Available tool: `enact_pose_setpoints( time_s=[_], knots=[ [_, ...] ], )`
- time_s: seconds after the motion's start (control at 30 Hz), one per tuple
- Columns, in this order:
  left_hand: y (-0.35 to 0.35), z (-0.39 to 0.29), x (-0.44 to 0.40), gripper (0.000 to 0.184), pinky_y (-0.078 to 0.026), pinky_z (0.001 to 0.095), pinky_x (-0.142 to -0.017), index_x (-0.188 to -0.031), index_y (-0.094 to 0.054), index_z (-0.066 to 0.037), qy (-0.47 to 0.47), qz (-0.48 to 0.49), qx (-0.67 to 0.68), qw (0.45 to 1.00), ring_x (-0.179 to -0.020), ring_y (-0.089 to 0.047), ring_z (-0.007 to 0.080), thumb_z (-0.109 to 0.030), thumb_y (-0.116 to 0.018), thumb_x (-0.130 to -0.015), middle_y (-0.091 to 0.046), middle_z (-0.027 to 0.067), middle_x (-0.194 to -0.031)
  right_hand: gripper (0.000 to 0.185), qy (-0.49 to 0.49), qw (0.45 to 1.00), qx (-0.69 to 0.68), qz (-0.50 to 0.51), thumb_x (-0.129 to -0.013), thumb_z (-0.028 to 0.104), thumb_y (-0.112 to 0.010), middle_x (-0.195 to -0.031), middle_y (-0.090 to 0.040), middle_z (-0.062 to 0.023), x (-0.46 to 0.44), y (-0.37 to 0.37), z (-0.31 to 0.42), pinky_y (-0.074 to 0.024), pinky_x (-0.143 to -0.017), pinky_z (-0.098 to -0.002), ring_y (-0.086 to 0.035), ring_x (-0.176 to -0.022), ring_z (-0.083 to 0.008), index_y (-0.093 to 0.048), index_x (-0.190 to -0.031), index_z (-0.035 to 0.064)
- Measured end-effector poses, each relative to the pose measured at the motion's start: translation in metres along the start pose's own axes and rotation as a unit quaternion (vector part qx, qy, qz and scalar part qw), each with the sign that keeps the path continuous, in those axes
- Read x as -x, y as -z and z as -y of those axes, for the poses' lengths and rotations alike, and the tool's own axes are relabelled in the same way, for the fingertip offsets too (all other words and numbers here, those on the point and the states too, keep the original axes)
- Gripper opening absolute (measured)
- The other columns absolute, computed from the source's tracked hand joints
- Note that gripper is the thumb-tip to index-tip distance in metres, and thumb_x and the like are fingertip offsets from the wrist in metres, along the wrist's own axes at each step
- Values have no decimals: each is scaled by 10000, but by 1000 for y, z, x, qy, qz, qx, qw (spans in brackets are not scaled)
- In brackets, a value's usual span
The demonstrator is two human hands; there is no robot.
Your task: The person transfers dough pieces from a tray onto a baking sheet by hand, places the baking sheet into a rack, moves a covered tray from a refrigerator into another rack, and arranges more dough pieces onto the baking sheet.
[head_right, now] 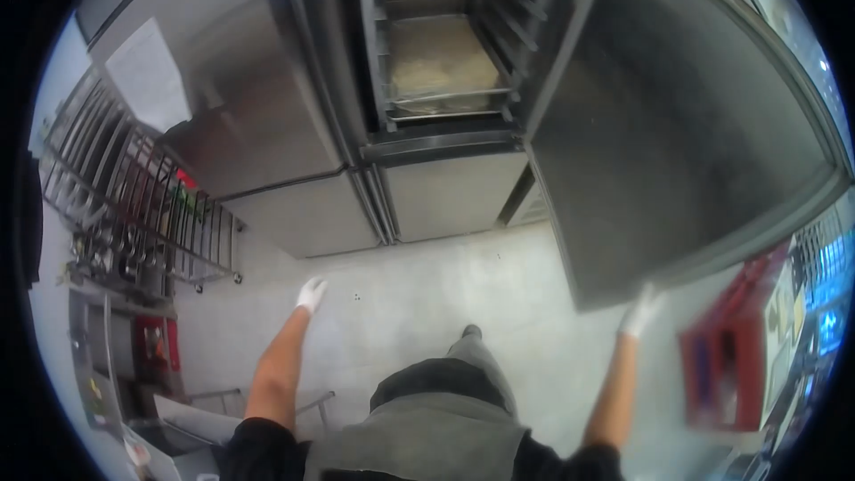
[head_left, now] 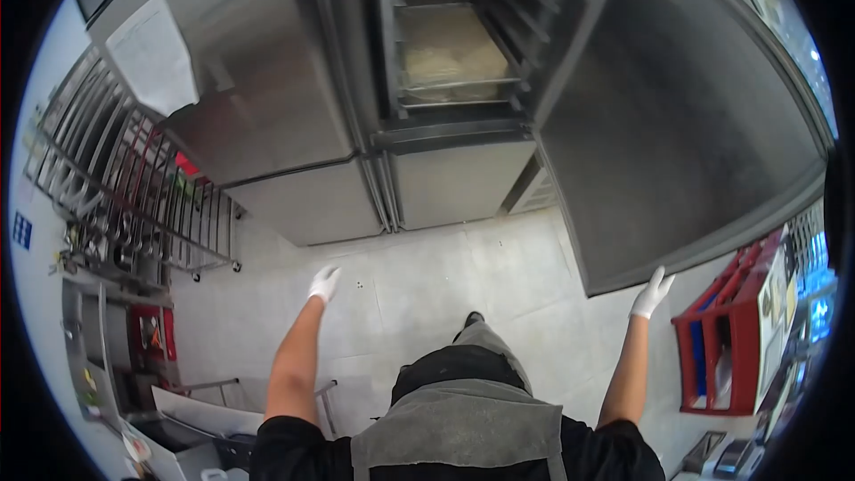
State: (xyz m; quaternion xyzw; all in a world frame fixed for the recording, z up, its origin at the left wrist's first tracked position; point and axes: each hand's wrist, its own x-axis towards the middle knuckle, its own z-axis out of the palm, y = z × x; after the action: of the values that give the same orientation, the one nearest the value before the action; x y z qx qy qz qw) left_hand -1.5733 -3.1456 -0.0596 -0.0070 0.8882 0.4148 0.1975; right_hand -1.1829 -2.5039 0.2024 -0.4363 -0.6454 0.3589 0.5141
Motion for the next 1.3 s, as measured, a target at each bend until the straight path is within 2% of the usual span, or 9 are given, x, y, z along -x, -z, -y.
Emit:
enact_pose_setpoints(
  time_s=[0.03, 0.2, 0.27, 0.4, 0.53, 0.67, 0.83, 1.03, 1.3],
  knots=[
    [-32, -35, -14, 431, -510, 334, -964, -1315, -634, -16, -75, 16, 96, 992, -1073, -661, 205, -283, -642, -976, -666, 130, -1286, 647, -5, 1000, -10, -29, -1066, 325, -513, -1523, -421, -229, -12, -2, -14, -305, -1171, -382, -426, -1380, -296, -312, -1515, -96],
    [-125, -206, -16, 430, -467, 319, -1017, -1404, -560, -38, -98, 176, 286, 937, -1117, -636, 172, -235, -585, -1023, -655, 104, -1282, 692, 53, 988, 13, -145, -1038, 341, -566, -1524, -405, -280, -34, -47, -140, -333, -1159, -403, -452, -1362, -347, -314, -1491, -119],
    [-146, -229, -13, 431, -461, 325, -1031, -1414, -549, -39, -102, 196, 293, 930, -1144, -627, 181, -226, -580, -1027, -645, 121, -1304, 683, -86, 973, 54, -206, -1020, 369, -591, -1474, -466, -290, -4, -84, -156, -367, -1139, -429, -488, -1333, -379, -396, -1433, -138],
    [-161, -241, -1, 451, -439, 344, -1073, -1444, -516, -39, -88, 204, 265, 938, -1185, -615, 209, -241, -560, -1043, -642, 139, -1322, 659, -402, 846, 182, 300, -985, 568, -533, -1239, -691, -144, 49, -183, -277, -549, -832, -430, -696, -974, -275, -598, -1336, 14],
    [-196, -168, -15, 444, -450, 335, -1021, -1446, -536, -77, 124, 139, 292, 938, -1172, -619, 196, -285, -515, -1054, -648, 87, -1320, 625, -283, 827, -198, 444, -982, 500, -595, -1369, -611, -181, 25, -379, -108, -436, -1079, -423, -588, -1264, -294, -534, -1427, 64],
    [-192, -184, -11, 447, -466, 312, -943, -1430, -528, -64, 141, 65, 320, 935, -1075, -636, 158, -299, -541, -1050, -668, 66, -1264, 856, -369, 671, -426, 481, -984, 467, -588, -1587, -331, -244, -28, -580, 4, -390, -1137, -507, -446, -1396, -385, -157, -1604, 65],
    [-175, -227, -19, 470, -464, 327, -954, -1459, -499, -69, 97, -6, 320, 943, -1082, -638, 162, -304, -530, -1052, -659, 71, -1277, 569, -459, 674, -457, 355, -929, 174, -627, -1400, -521, -203, -26, -738, 11, -451, -1076, -504, -543, -1281, -372, -423, -1428, -9],
    [-149, -272, -31, 649, -451, 397, -1026, -1531, -404, -95, 60, -47, 396, 915, -1179, -611, 239, -466, -553, -1019, -588, 117, -1390, 425, -513, 669, -430, 323, -867, 110, -631, -1224, -577, -97, -10, -722, -5, -481, -937, -461, -567, -1128, -252, -534, -1276, 45],
    [-91, -379, -152, 764, -378, 462, -1129, -1593, -280, -122, -58, 81, 590, 801, -1372, -463, 302, -603, -431, -1020, -376, 127, -1591, 270, -551, 679, -350, 335, -861, 175, -613, -1086, -603, -23, 43, -514, -4, -412, -952, -331, -546, -1054, -184, -632, -1108, 66]
  ],
)
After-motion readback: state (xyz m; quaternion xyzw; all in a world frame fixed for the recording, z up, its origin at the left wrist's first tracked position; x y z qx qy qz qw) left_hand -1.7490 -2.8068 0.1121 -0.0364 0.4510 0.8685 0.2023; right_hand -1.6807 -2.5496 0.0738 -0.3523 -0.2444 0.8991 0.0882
